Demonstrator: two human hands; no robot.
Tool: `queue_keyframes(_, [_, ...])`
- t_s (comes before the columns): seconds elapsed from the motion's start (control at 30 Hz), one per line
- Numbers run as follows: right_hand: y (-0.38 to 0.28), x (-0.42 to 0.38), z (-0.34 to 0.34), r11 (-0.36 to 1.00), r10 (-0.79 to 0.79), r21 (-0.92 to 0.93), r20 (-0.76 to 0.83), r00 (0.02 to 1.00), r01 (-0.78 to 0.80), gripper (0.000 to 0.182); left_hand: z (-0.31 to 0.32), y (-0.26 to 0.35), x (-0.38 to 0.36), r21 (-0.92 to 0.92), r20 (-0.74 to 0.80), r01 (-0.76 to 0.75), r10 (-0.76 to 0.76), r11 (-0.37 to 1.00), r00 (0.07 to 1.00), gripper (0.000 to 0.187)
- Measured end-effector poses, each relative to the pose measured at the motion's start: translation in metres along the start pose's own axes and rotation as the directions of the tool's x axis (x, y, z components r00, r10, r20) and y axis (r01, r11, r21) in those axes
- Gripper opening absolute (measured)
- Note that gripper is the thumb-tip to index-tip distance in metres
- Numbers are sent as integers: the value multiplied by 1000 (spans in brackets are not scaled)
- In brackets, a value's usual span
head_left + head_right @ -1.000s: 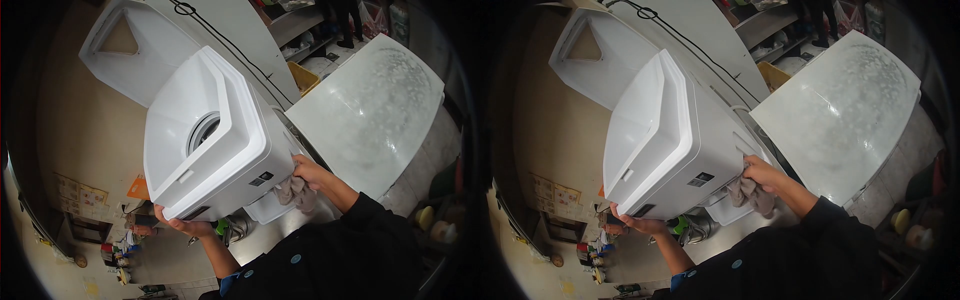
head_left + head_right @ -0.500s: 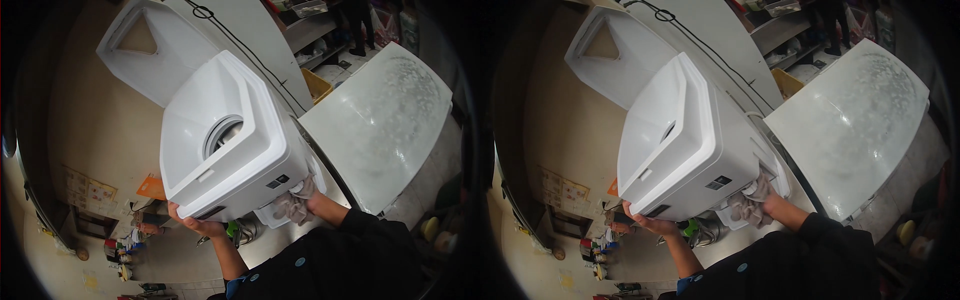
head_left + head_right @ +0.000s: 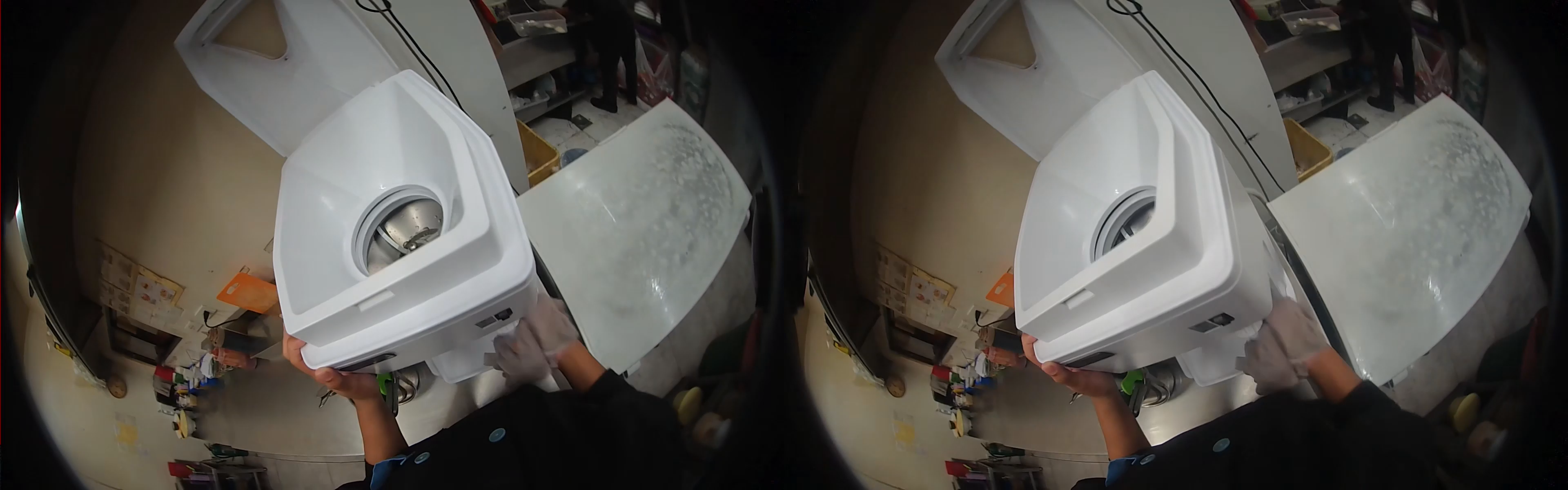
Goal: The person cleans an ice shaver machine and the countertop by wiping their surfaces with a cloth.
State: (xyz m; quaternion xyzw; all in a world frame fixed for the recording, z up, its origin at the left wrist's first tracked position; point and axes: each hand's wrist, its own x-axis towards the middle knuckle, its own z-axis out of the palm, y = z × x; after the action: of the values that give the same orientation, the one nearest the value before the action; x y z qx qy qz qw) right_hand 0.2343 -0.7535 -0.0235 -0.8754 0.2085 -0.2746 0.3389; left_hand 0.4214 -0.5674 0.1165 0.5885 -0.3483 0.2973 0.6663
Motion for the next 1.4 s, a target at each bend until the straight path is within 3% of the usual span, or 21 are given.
queue_keyframes(0.03, [28,-22,-3,995,-93,-51,-100,991,88,31,-1,-3,0,-6,-22,1,-1,1000,1000,62])
queue_keyframes(0.1, [38,-37,-35,1000,-15,-14,-103,995,14,35,-4,-8,0,-7,-8,-8,8,1000,1000,65])
queue_keyframes(0.2, [31,-26,-76,988,63,152,-179,982,-36,43,-1,-4,3,3,-15,-30,30,1000,999,64])
queue_keyframes(0.33, [-17,30,-110,915,-24,386,-243,970,119,52,-3,-1,5,79,40,-48,45,996,998,64])
queue_keyframes(0.47, [-71,108,-127,814,-230,507,-168,958,285,62,1,-1,7,15,1,-37,37,999,999,64])
queue_keyframes(0.57, [-96,175,-142,769,-361,559,-20,932,310,70,3,1,8,-6,-12,-20,20,1000,1000,64])
queue_keyframes(0.63, [-100,227,-152,809,-481,444,124,868,385,75,2,1,8,6,7,-2,2,1000,1000,65])
queue_keyframes(0.7, [-88,280,-160,748,-663,156,214,717,645,65,1,1,8,16,6,-8,8,1000,1000,64])
queue_keyframes(0.83, [-92,353,-147,906,-416,78,339,844,416,62,0,1,8,29,18,7,-8,1000,1000,64])
queue_keyframes(0.97, [-77,389,-132,895,-444,101,299,845,434,59,-5,-8,7,39,48,-44,42,998,998,63])
queue_keyframes(1.03, [-74,385,-129,894,-305,408,248,919,186,46,-4,-7,7,26,48,-50,49,998,998,64])
queue_keyframes(1.07, [-73,383,-129,895,-308,405,253,917,188,46,-4,-5,8,31,54,-52,50,998,997,64])
queue_keyframes(1.13, [-64,384,-133,929,-296,295,232,926,223,34,-5,-1,9,47,57,-49,46,998,997,64])
queue_keyframes(1.27, [-53,377,-127,940,-244,276,125,962,202,41,-5,-2,9,24,40,-36,35,999,999,70])
queue_keyframes(1.4, [-68,346,-137,974,-224,50,38,974,222,41,-4,1,10,13,42,-31,30,999,999,70])
